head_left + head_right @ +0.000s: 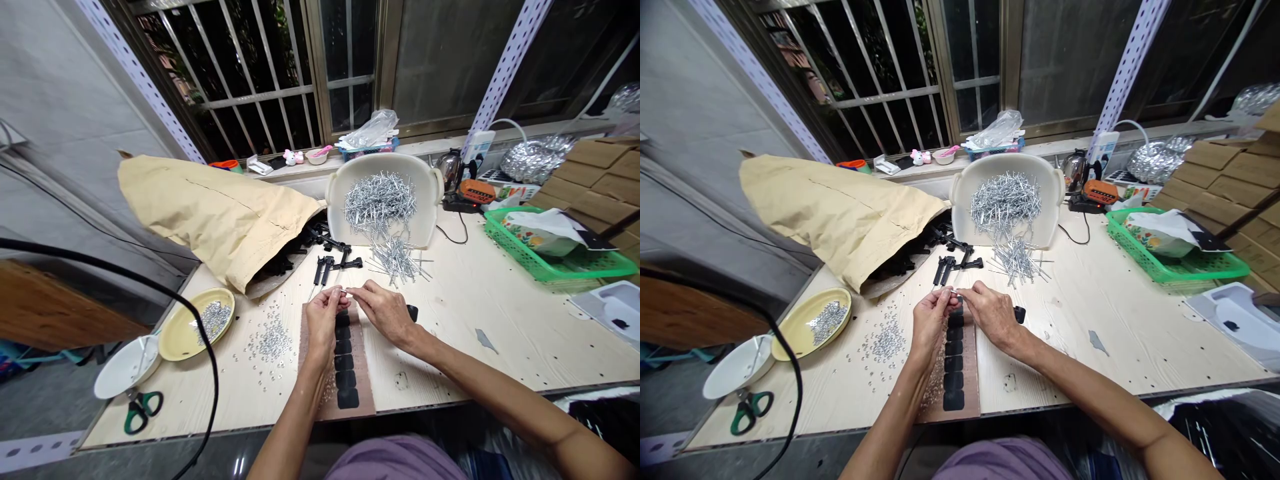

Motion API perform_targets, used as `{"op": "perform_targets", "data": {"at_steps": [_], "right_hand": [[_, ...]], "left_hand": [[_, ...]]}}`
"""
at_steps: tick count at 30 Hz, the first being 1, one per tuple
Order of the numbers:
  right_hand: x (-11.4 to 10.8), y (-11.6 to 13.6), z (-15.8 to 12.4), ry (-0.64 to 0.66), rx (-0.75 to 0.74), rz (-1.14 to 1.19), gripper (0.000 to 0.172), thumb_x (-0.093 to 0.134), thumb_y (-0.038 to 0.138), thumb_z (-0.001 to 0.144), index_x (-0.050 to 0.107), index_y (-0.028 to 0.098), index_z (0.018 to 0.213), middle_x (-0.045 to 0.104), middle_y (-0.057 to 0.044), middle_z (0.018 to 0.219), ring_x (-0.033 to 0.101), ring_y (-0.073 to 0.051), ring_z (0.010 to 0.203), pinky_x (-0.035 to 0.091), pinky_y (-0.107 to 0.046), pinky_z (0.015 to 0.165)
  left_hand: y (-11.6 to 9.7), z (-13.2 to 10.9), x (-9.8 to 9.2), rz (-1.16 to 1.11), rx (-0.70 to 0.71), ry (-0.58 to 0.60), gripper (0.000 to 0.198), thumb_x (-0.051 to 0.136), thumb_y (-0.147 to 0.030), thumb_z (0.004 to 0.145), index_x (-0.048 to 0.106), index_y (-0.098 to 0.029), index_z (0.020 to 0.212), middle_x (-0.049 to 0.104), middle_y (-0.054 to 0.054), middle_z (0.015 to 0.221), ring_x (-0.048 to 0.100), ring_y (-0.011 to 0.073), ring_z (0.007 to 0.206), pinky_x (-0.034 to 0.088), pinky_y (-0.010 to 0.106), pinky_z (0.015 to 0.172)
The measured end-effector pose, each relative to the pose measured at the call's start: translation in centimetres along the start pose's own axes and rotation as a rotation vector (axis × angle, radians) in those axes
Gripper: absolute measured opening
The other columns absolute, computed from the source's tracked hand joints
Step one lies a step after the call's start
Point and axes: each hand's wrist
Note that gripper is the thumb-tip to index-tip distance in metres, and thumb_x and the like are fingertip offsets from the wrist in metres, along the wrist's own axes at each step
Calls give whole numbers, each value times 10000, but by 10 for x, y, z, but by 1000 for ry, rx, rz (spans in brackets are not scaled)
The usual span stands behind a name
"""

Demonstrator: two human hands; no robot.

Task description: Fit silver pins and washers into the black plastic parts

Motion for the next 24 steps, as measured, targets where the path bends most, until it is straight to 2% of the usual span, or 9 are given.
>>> {"op": "perform_targets", "data": {"at_steps": [5, 9, 15, 24], "right_hand": [[3, 2, -1, -16, 26, 8, 237, 395, 323, 952, 608, 257, 1031, 632, -11, 913, 603, -125, 752, 341, -221, 537], [4, 0, -2, -17, -14, -22, 214, 419, 324, 948, 612, 246, 998, 630, 1, 911, 592, -113, 766, 327, -221, 569], [5, 0, 0, -63, -90, -147, 228, 435, 317, 947, 645, 231, 921, 625, 0, 802, 547, -117, 713, 291, -250, 605], [11, -7, 0, -108, -262, -242, 166, 467, 249, 935, 630, 228, 911, 603, -12, 791, 484, -141, 742, 242, -286, 624]], "left_hand": [[-5, 3, -10, -18, -83, 23, 314, 770, -325, 629, 678, -101, 830, 648, 22, 696, 581, 80, 585, 504, 230, 635], [-8, 4, -15, -50, -166, 65, 333, 801, -300, 588, 682, -88, 816, 657, 30, 696, 573, 72, 564, 518, 225, 615], [-4, 9, -24, -25, -248, 118, 344, 818, -296, 563, 695, -88, 807, 674, 44, 688, 585, 80, 548, 531, 222, 598], [-13, 13, -38, 243, -134, 206, 288, 765, -350, 633, 705, -102, 766, 667, 34, 675, 578, 85, 551, 508, 212, 577]]}}
Point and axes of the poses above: each hand's wrist, its own z-axis towards the middle knuckle, its own x-axis out of the palm, y = z × x
